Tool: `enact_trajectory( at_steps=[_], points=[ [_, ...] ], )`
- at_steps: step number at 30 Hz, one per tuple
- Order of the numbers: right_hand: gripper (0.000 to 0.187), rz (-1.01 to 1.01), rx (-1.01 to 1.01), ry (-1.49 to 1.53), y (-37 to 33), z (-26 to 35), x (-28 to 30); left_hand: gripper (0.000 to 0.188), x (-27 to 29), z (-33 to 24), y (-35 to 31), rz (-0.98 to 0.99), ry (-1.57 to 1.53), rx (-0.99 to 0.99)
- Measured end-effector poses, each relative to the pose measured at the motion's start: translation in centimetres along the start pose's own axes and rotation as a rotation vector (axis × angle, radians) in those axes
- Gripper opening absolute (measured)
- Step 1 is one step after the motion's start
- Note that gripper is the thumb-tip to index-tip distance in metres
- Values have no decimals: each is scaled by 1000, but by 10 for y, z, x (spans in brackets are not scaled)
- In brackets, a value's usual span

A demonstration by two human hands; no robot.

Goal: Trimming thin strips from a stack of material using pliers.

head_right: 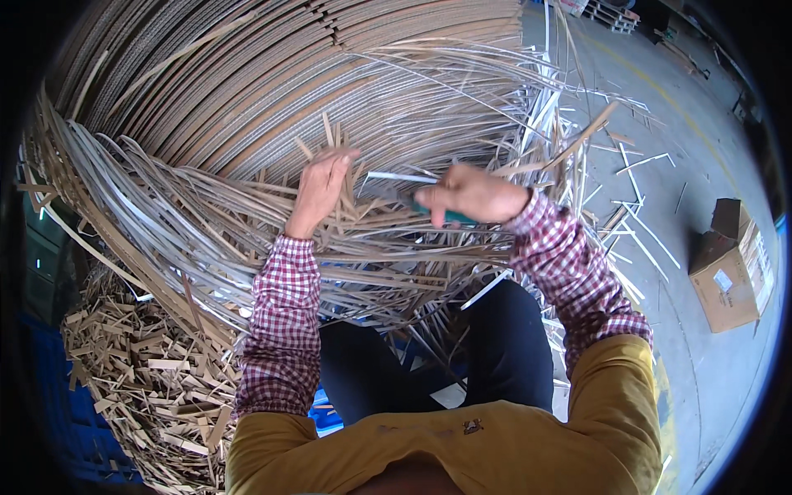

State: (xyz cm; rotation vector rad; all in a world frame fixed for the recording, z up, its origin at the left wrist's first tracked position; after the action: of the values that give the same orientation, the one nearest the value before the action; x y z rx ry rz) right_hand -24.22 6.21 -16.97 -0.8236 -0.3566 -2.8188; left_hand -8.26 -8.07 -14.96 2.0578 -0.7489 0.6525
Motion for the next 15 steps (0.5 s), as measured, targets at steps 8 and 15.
enact_trajectory(
  at_steps=[8, 15],
  points=[
    [47, -368, -268, 281, 92, 21, 87, 32, -5, 15, -6, -7, 80, -12],
    [47, -409, -224, 360, 110, 21, 76, 36, 1, 17, -7, -26, 46, 18]
  ],
)
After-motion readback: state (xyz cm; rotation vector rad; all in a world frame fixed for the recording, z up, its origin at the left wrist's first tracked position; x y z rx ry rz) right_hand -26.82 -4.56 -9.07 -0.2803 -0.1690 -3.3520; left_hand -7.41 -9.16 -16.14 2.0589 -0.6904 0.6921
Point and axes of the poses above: each hand's wrist, its own y-axis towards the middle knuckle, its own x-axis out of the back of the hand, z = x × y, the point moved 6 cm from there along y, towards the middle knuckle
